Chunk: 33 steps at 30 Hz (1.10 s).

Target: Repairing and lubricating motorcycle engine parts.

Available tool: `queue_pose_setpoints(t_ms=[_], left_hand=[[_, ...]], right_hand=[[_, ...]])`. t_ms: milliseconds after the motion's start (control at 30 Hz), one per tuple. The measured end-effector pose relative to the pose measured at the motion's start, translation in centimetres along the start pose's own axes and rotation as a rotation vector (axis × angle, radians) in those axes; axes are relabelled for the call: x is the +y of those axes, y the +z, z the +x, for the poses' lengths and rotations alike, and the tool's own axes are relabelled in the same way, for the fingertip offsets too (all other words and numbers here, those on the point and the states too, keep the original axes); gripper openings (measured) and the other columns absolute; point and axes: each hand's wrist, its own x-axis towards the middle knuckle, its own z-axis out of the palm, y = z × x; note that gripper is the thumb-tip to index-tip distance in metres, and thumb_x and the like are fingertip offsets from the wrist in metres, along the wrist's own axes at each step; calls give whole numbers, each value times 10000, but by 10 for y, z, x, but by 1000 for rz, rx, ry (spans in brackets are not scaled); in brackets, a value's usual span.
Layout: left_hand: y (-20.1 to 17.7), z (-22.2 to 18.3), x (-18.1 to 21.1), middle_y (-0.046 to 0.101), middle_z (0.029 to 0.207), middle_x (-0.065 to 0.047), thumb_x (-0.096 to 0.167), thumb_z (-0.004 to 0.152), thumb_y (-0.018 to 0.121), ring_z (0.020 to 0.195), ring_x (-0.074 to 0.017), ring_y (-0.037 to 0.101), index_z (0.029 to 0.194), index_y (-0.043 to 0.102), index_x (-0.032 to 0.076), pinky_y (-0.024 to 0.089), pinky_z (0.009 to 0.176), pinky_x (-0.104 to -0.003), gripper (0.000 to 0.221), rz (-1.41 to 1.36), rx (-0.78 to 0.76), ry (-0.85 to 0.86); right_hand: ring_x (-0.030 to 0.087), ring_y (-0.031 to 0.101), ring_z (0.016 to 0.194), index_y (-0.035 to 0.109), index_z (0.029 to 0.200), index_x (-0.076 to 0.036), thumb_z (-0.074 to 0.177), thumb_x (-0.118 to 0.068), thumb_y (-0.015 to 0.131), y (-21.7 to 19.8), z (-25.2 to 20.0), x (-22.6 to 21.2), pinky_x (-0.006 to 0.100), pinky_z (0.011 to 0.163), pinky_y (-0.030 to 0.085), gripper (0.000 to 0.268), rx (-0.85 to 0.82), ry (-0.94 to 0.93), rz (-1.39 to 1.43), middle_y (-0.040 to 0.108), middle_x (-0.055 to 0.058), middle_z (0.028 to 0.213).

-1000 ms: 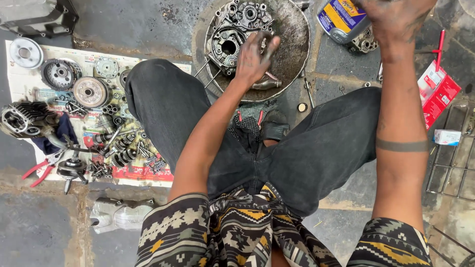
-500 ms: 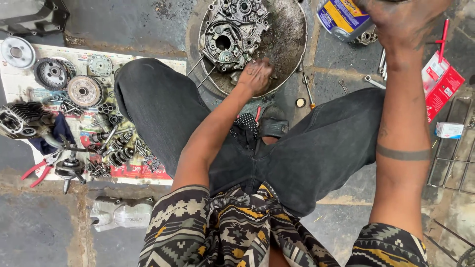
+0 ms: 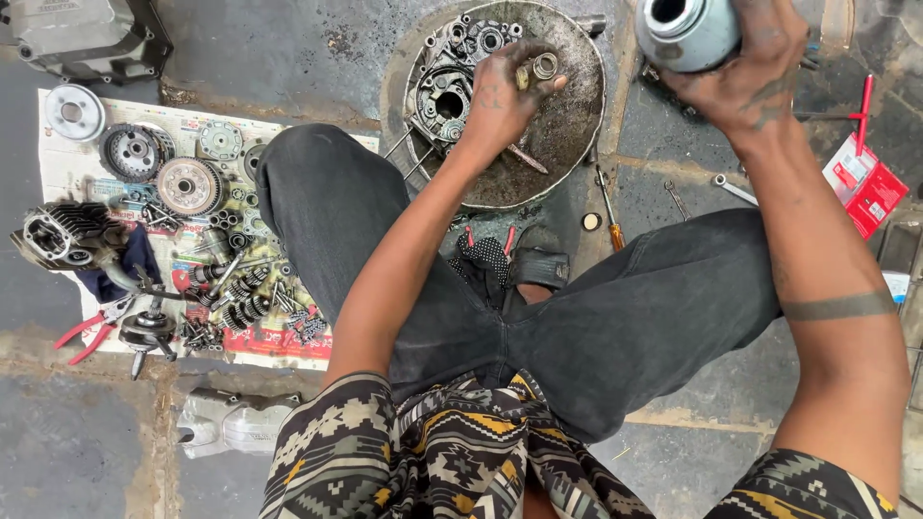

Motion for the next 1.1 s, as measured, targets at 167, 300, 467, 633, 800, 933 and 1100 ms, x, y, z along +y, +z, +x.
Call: queue_pose_setpoints(t_ms=[167, 300, 467, 633, 800, 933, 1100], left_hand=[[-8, 5, 20, 722, 1235, -179, 256, 919, 819, 1222, -330, 676, 1246, 689, 19, 556, 1046, -424, 425, -150, -5, 59], [-5, 7, 30, 720, 1159, -230, 233, 880, 832, 1104, -393, 682, 1216, 694, -3, 541, 978, -467, 432, 105, 39, 115], [-3, 11, 36, 720, 1207, -221, 210, 910, 803, 1096, -339, 744, 1254, 674, 22, 581, 986, -432, 413, -44, -39, -3], [-13, 10, 55, 769, 1093, -197, 89, 865, 788, 1017, -339, 755, 1221, 709, 26, 580, 940, -435, 370, -3, -31, 18], [-10, 10, 54, 770, 1060, -180, 22, 844, 743, 969, -322, 755, 1224, 699, 21, 578, 914, -429, 382, -17, -2, 75], [-12, 11, 59, 769, 958, -158, 28, 856, 740, 829, -287, 751, 1213, 695, 17, 574, 839, -426, 360, -3, -37, -3], [-8, 11, 50, 774, 974, -153, 16, 848, 728, 833, -265, 772, 1213, 687, 13, 597, 829, -401, 367, -22, -1, 69]], right_hand=[[354, 665, 1072, 558, 1344, -54, 889, -113, 852, -7, 20, -20, 428, 871, 574, 546, -99, -26, -136, 632, 149, 1224], [372, 658, 1066, 561, 1341, -41, 842, -124, 869, -3, 20, -12, 474, 945, 539, 592, -106, -70, -205, 635, 169, 1212], [369, 646, 1076, 563, 1367, -43, 868, -109, 855, -1, 33, -31, 464, 972, 530, 582, -128, -87, -209, 628, 165, 1226], [354, 628, 1147, 578, 1392, -79, 786, -39, 824, 5, 29, -29, 462, 1029, 517, 655, -207, -66, -255, 619, 137, 1309], [334, 621, 1160, 569, 1454, -115, 728, -9, 846, 8, 31, -30, 456, 1043, 520, 785, -233, -113, -326, 608, 123, 1333], [315, 613, 1181, 565, 1483, -150, 662, -13, 857, 8, 30, -32, 451, 1060, 516, 883, -273, -108, -385, 612, 108, 1344], [315, 595, 1214, 568, 1466, -154, 662, -32, 836, 9, 29, -30, 449, 1063, 495, 856, -288, -137, -417, 601, 120, 1362]])
